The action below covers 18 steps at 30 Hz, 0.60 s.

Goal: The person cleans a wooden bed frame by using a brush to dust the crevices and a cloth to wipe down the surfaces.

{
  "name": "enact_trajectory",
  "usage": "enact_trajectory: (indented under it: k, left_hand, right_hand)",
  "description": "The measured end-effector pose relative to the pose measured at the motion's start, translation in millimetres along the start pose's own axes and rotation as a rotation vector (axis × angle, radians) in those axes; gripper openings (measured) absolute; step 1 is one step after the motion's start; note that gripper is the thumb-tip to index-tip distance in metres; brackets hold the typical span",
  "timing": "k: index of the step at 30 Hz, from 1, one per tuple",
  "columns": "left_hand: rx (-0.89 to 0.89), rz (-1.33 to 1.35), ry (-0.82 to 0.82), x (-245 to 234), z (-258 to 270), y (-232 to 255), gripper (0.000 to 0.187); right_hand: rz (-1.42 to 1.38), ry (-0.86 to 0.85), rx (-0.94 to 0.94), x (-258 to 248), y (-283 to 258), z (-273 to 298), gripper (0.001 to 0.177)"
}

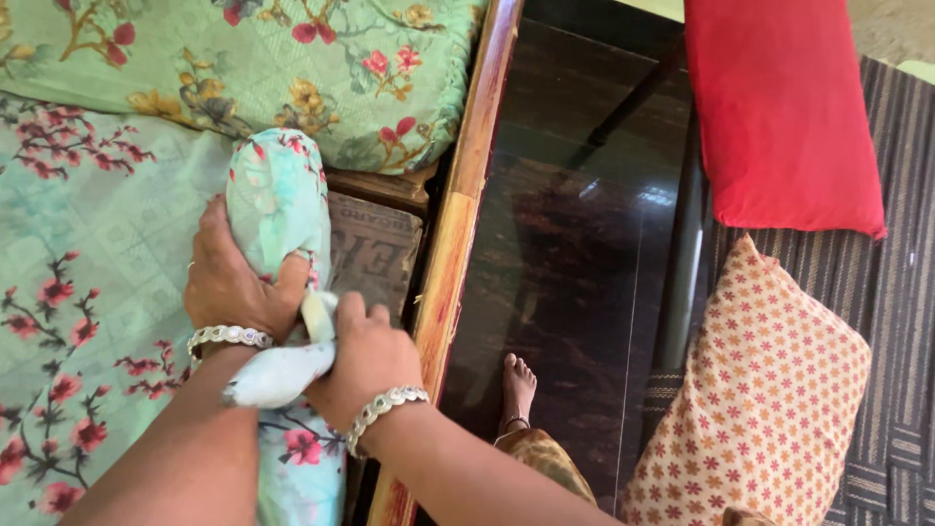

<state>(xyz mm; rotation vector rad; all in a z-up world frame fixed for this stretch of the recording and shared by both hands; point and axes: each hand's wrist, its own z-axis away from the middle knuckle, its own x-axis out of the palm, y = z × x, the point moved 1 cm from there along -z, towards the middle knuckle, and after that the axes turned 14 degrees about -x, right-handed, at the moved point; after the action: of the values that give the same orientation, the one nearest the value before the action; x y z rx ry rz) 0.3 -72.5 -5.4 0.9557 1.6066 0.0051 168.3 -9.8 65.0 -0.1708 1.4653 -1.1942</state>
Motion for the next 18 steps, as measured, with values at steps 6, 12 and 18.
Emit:
enact_trajectory:
  k: [6, 12, 18]
  left_hand:
    - [-0.013, -0.007, 0.021, -2.4, 2.1, 3.5, 0.090]
    - [-0.051, 0.012, -0.012, -9.0, 0.9, 12.1, 0.094]
    - [-0.074, 0.001, -0.016, -10.4, 5.2, 15.5, 0.087]
  right_hand:
    - [0.010, 0.079, -0.069, -23.6, 5.8, -18.8, 0.063]
    - [-0.046, 0.251, -0.174, -20.9, 13.1, -20.6, 0.057]
    - [-0.271, 0.747, -0.049, -36.8, 25.4, -56.7, 0.062]
